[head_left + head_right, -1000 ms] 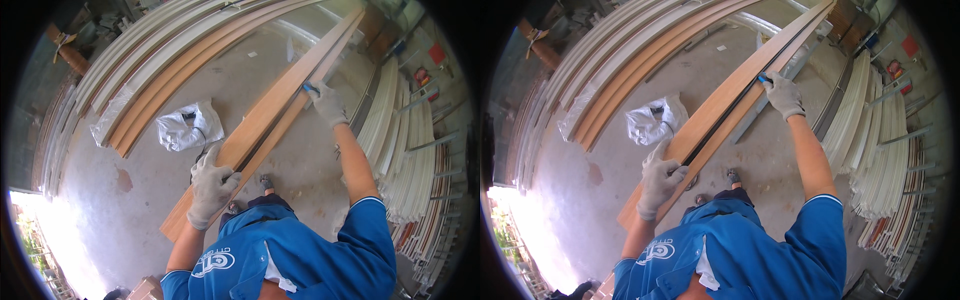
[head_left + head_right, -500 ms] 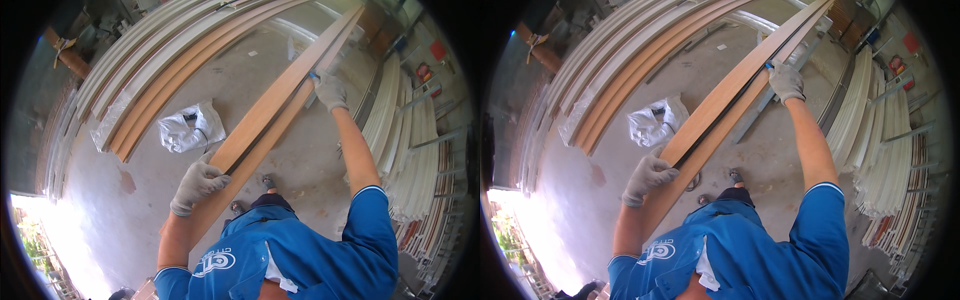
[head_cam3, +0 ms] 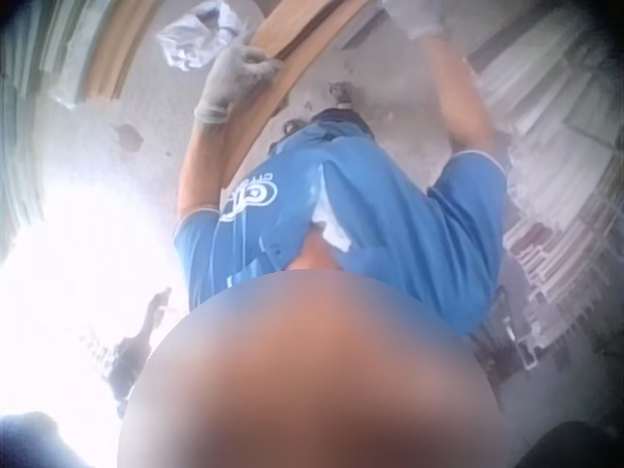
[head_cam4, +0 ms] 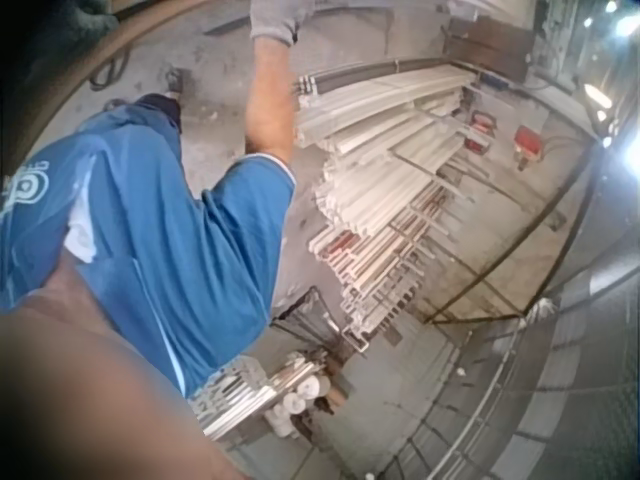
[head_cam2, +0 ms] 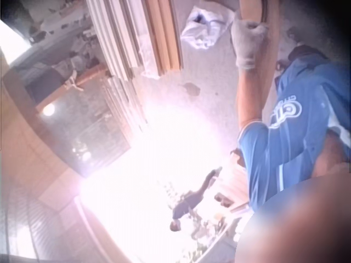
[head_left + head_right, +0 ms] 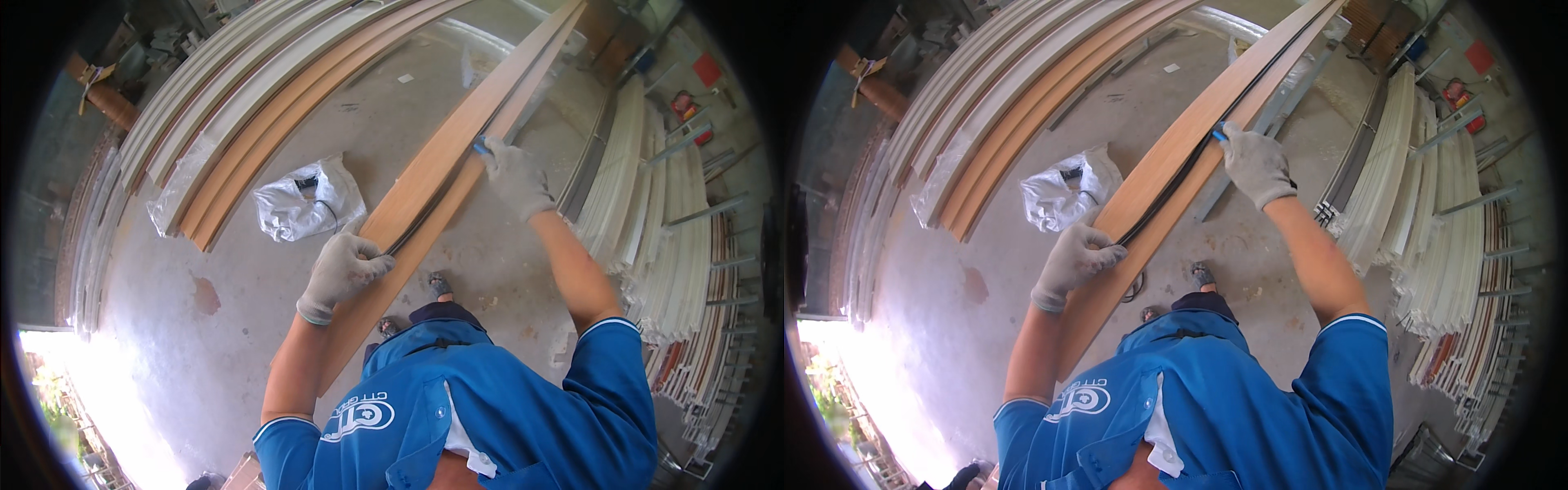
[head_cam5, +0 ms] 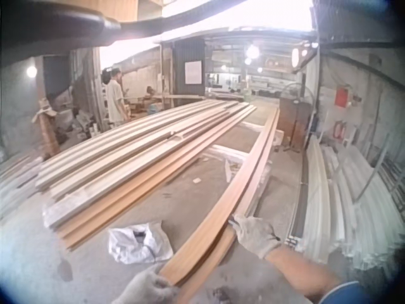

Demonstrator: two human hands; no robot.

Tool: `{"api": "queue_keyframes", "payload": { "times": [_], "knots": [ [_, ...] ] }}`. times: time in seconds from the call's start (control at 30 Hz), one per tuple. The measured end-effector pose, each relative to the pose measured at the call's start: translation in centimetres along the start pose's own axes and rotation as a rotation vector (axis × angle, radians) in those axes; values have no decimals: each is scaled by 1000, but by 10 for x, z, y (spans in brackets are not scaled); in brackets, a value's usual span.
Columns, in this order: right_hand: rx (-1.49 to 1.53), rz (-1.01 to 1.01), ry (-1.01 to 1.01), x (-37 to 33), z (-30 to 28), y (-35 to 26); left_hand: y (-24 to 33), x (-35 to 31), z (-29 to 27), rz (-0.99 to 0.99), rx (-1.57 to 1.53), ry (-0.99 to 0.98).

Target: The person inserts a black rubber seal into a groove on a wooden plank using a blue plastic tool. They repeatedly tap the tool to push the seal along the groove, then flip the plank to work on the opposite side.

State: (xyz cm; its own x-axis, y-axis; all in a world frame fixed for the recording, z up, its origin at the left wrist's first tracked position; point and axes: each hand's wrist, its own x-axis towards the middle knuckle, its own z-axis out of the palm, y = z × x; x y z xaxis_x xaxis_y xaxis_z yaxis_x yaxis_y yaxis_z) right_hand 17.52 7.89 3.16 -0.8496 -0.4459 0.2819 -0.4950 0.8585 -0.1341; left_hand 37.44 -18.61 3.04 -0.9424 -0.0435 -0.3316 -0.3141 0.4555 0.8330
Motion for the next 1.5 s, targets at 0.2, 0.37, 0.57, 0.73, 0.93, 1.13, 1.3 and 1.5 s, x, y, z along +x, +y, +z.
{"api": "queue_keyframes", "payload": {
  "times": [0.2,0.37,0.57,0.73,0.93,1.13,1.3,1.5],
  "knots": [
    [91,3,-177,-53,-10,-55,-7,5,1,235,54,80],
    [459,-2,-37,-80,13,-56,1,-6,-9,263,121,32],
    [1069,535,44,-59,47,-28,3,-53,-34,356,428,101],
    [950,572,244,-44,70,-12,-37,-92,-78,397,478,-6],
    [798,374,307,-47,74,1,-83,-151,-132,-237,300,-85],
    [674,124,257,-62,28,-51,-46,-238,-95,171,278,105],
    [613,-173,104,-77,-14,-119,-52,-244,-42,121,270,300],
    [671,-760,-151,-118,-39,-196,-80,-236,6,129,688,588]
  ]
}}
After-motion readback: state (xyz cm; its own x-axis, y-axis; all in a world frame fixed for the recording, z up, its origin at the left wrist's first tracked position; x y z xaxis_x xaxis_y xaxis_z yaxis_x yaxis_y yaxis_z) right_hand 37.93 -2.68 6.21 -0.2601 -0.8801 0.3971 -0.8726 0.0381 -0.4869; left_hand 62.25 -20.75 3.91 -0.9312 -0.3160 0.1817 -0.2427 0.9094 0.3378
